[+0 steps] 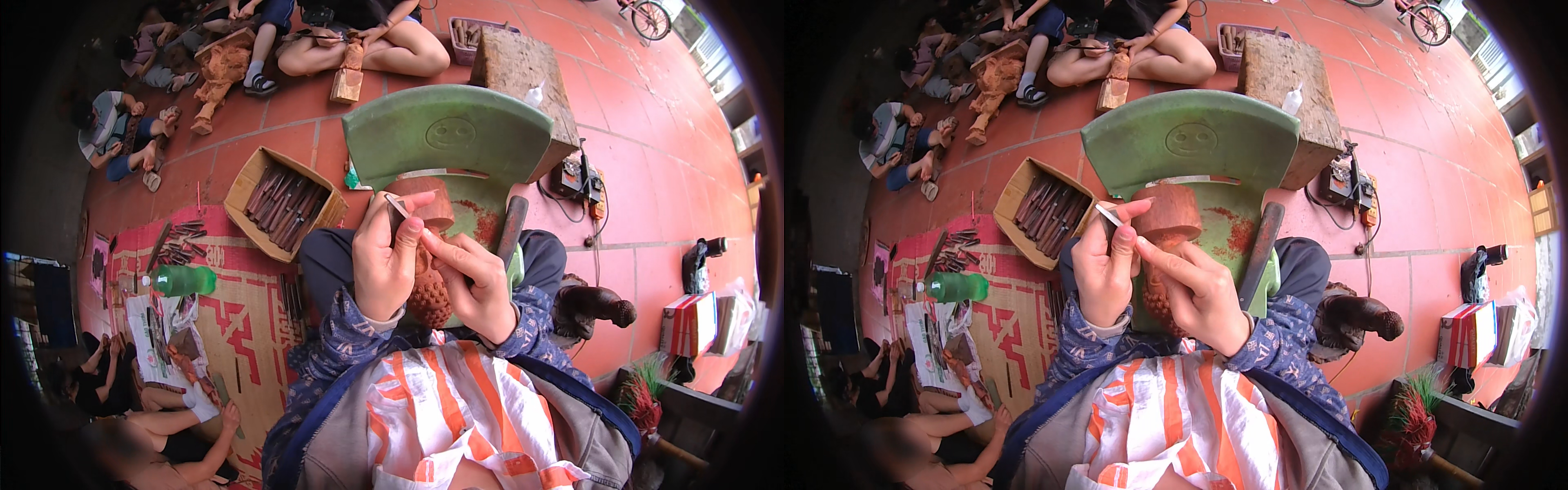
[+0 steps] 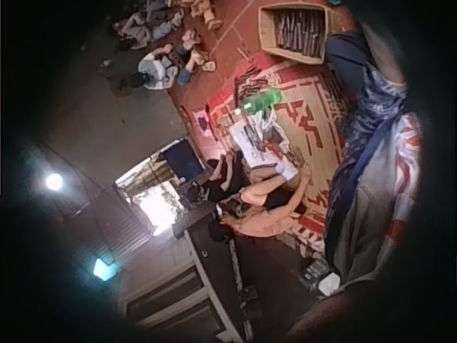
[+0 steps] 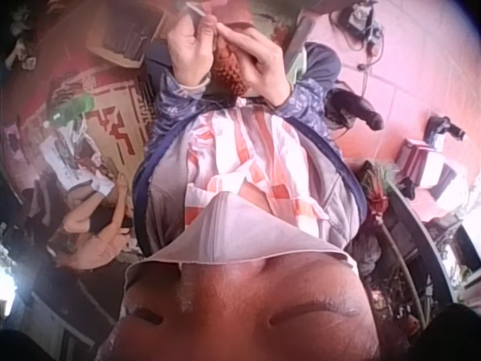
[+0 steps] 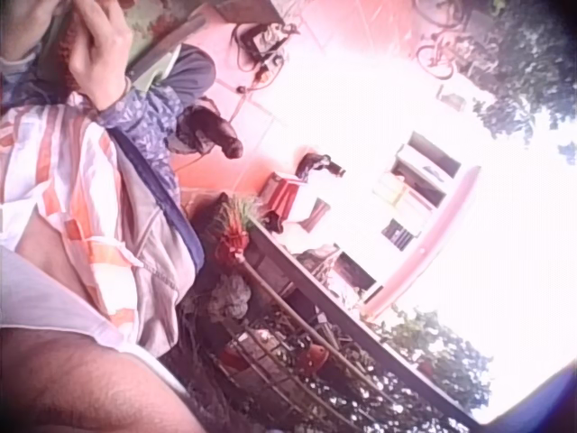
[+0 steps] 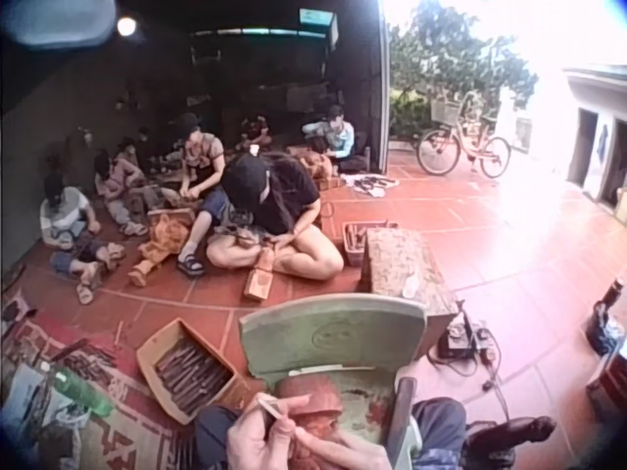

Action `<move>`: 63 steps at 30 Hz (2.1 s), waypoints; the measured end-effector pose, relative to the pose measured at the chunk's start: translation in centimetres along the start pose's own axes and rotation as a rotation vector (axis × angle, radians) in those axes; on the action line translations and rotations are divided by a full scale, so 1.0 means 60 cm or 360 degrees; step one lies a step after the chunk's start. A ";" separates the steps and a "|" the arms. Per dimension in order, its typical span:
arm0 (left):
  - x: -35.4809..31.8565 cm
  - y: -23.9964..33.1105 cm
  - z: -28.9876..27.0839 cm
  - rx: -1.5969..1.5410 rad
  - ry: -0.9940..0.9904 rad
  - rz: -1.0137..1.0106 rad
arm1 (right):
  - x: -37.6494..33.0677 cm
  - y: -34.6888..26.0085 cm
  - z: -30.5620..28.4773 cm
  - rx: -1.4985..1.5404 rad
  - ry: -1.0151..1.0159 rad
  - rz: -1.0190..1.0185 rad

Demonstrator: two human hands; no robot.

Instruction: The person carves a reddish-brown clay Buddha head using various metal tools. They refine the facial features and hair curls, rotating the head as needed and switching between tools to shape the sculpture.

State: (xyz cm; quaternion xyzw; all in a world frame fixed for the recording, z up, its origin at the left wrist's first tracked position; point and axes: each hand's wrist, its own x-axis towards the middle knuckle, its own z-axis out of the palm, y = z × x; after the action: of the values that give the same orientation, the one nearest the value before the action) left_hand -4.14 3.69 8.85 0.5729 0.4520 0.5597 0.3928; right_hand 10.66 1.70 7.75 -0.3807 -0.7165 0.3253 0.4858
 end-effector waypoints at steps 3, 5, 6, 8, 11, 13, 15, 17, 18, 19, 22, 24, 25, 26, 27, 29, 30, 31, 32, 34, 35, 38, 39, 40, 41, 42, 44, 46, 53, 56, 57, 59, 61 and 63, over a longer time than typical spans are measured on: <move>0.001 -0.009 0.011 -0.0052 0.0059 0.0089 | -0.005 0.003 0.007 0.0016 0.0058 0.0009; 0.002 -0.005 0.014 -0.0011 0.0094 0.0147 | -0.007 0.003 0.012 0.0031 0.0110 -0.0003; 0.003 0.005 0.015 0.0057 0.0113 0.0183 | -0.006 0.003 0.016 0.0048 0.0137 0.0001; 0.003 0.007 0.019 -0.0010 0.0129 0.0093 | -0.004 0.002 0.022 0.0080 0.0192 0.0006; -0.002 0.001 0.020 -0.0438 0.0039 -0.0309 | -0.007 0.006 0.025 0.0086 0.0208 0.0043; 0.001 0.007 0.004 -0.0582 -0.0089 -0.0490 | -0.006 0.007 0.016 -0.0001 0.0134 0.0034; 0.004 0.008 -0.009 -0.0551 -0.0183 -0.0559 | -0.006 0.007 0.007 -0.0072 0.0065 0.0027; 0.008 0.005 -0.012 -0.0290 -0.0199 -0.0375 | 0.000 0.003 -0.003 -0.0123 -0.0004 0.0008; 0.008 0.004 -0.012 -0.0206 -0.0199 -0.0312 | 0.000 0.000 -0.006 -0.0130 -0.0021 0.0016; 0.007 0.005 -0.013 -0.0221 -0.0193 -0.0305 | 0.001 -0.003 -0.008 -0.0137 -0.0039 0.0024; 0.007 0.006 -0.011 -0.0195 -0.0192 -0.0263 | 0.002 -0.007 -0.010 -0.0137 -0.0053 0.0035; 0.006 0.007 -0.011 -0.0130 -0.0172 -0.0218 | 0.002 -0.008 -0.009 -0.0119 -0.0055 0.0044; 0.006 0.007 -0.010 -0.0084 -0.0154 -0.0187 | 0.002 -0.008 -0.009 -0.0106 -0.0056 0.0050; 0.005 0.008 -0.009 -0.0051 -0.0135 -0.0165 | 0.002 -0.008 -0.008 -0.0090 -0.0054 0.0056; 0.005 0.007 -0.008 -0.0017 -0.0114 -0.0143 | 0.002 -0.007 -0.005 -0.0062 -0.0036 0.0040; 0.003 0.004 -0.005 -0.0001 -0.0064 -0.0106 | 0.002 -0.002 0.001 -0.0009 0.0003 0.0008; 0.003 0.002 -0.003 -0.0003 -0.0036 -0.0083 | 0.000 0.001 0.003 -0.0012 0.0015 0.0024; 0.004 -0.001 0.002 -0.0020 0.0002 -0.0052 | -0.002 0.004 0.005 -0.0015 0.0028 0.0041; 0.004 -0.002 0.005 -0.0015 0.0032 -0.0027 | -0.005 0.007 0.007 -0.0015 0.0038 0.0058; 0.003 -0.001 0.012 0.0019 0.0084 0.0017 | -0.009 0.009 0.014 -0.0003 0.0095 0.0072; 0.003 0.000 0.013 0.0046 0.0104 0.0038 | -0.009 0.008 0.017 0.0003 0.0124 0.0080; 0.003 -0.003 0.014 -0.0272 0.0026 -0.0194 | -0.008 0.005 0.020 0.0042 0.0174 0.0069; 0.004 -0.002 0.014 -0.0394 -0.0011 -0.0293 | -0.009 0.006 0.019 0.0030 0.0171 0.0071; 0.006 0.008 0.012 -0.0541 -0.0074 -0.0415 | -0.010 0.008 0.018 0.0018 0.0167 0.0073; 0.006 0.013 0.007 -0.0683 -0.0131 -0.0538 | -0.011 0.010 0.018 0.0013 0.0160 0.0074; 0.008 0.011 -0.001 -0.0617 -0.0240 -0.0545 | -0.010 0.009 0.015 -0.0010 0.0129 0.0065; 0.009 0.008 -0.004 -0.0572 -0.0279 -0.0519 | -0.006 0.007 0.004 -0.0056 0.0067 0.0048; 0.009 0.004 -0.007 -0.0510 -0.0306 -0.0488 | -0.005 0.007 0.001 -0.0066 0.0031 0.0043; 0.009 -0.004 -0.008 -0.0081 -0.0234 -0.0222 | -0.005 0.003 -0.004 -0.0068 0.0002 0.0081; 0.007 0.000 -0.001 0.0052 -0.0148 -0.0102 | -0.006 0.004 -0.003 -0.0053 0.0015 0.0083; 0.006 -0.001 0.002 0.0075 -0.0116 -0.0048 | -0.006 0.004 0.000 -0.0041 0.0034 0.0108; 0.006 -0.004 0.009 0.0129 -0.0043 0.0087 | -0.009 0.003 0.008 -0.0019 0.0072 0.0157; 0.006 -0.008 0.015 -0.0044 -0.0017 0.0013 | -0.014 0.008 0.017 0.0027 0.0156 0.0124; 0.002 -0.013 0.019 -0.0447 -0.0034 -0.0304 | -0.016 0.010 0.020 0.0044 0.0177 0.0117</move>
State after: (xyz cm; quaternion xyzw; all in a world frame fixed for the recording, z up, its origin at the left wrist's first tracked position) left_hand -3.10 4.09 8.08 0.4726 0.4177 0.5713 0.5251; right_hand 9.92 1.05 6.44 -0.4174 -0.6693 0.3311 0.5179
